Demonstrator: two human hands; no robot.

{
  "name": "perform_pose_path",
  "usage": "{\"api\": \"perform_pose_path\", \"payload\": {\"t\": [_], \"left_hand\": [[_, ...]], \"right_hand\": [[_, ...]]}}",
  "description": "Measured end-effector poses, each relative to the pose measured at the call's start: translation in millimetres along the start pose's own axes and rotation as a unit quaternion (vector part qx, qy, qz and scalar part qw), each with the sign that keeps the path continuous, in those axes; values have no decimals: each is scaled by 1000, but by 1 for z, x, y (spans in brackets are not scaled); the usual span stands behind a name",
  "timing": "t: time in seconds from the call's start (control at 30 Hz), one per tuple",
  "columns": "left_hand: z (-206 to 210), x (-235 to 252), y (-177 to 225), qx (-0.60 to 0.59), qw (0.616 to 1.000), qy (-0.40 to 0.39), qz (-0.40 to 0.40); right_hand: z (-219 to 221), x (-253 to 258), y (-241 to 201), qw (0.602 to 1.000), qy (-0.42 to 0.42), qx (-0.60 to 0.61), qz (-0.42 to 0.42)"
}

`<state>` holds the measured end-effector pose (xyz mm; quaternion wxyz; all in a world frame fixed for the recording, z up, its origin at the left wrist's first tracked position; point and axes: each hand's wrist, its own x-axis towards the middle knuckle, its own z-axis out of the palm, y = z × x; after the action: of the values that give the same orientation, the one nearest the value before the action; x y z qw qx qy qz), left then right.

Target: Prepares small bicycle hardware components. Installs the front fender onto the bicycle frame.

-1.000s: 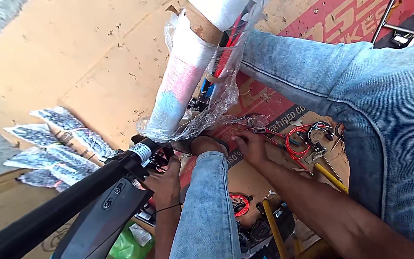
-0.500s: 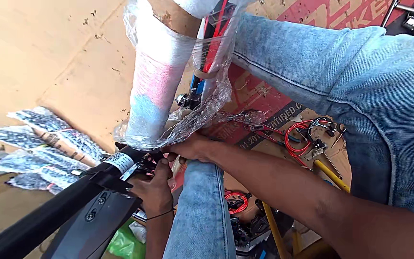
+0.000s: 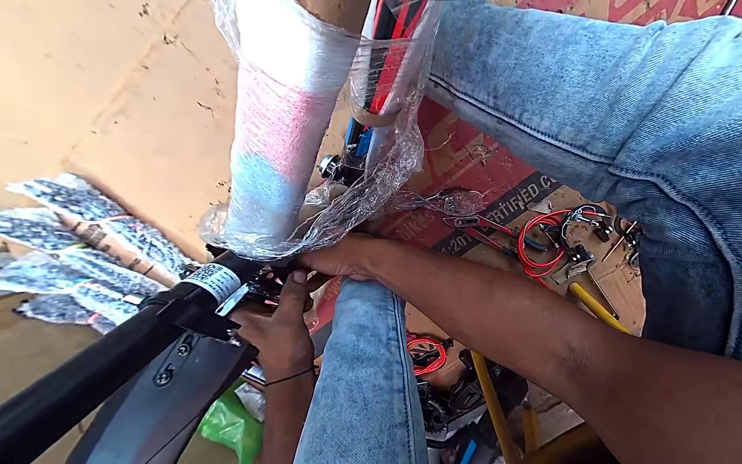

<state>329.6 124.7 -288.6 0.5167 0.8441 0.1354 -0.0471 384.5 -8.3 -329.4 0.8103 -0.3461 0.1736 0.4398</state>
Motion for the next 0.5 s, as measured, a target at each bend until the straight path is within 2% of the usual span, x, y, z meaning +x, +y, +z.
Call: {"api": "perform_pose_path", "payload": {"t": [0.27,0.5], "left_hand": [[2,-2,2,-14,1000,-5,-1],[5,-1,5,-11,1000,6,6]], "right_hand": [[3,-6,2,998,21,-32,-59],[0,2,4,1000,15,15,-19]]}}
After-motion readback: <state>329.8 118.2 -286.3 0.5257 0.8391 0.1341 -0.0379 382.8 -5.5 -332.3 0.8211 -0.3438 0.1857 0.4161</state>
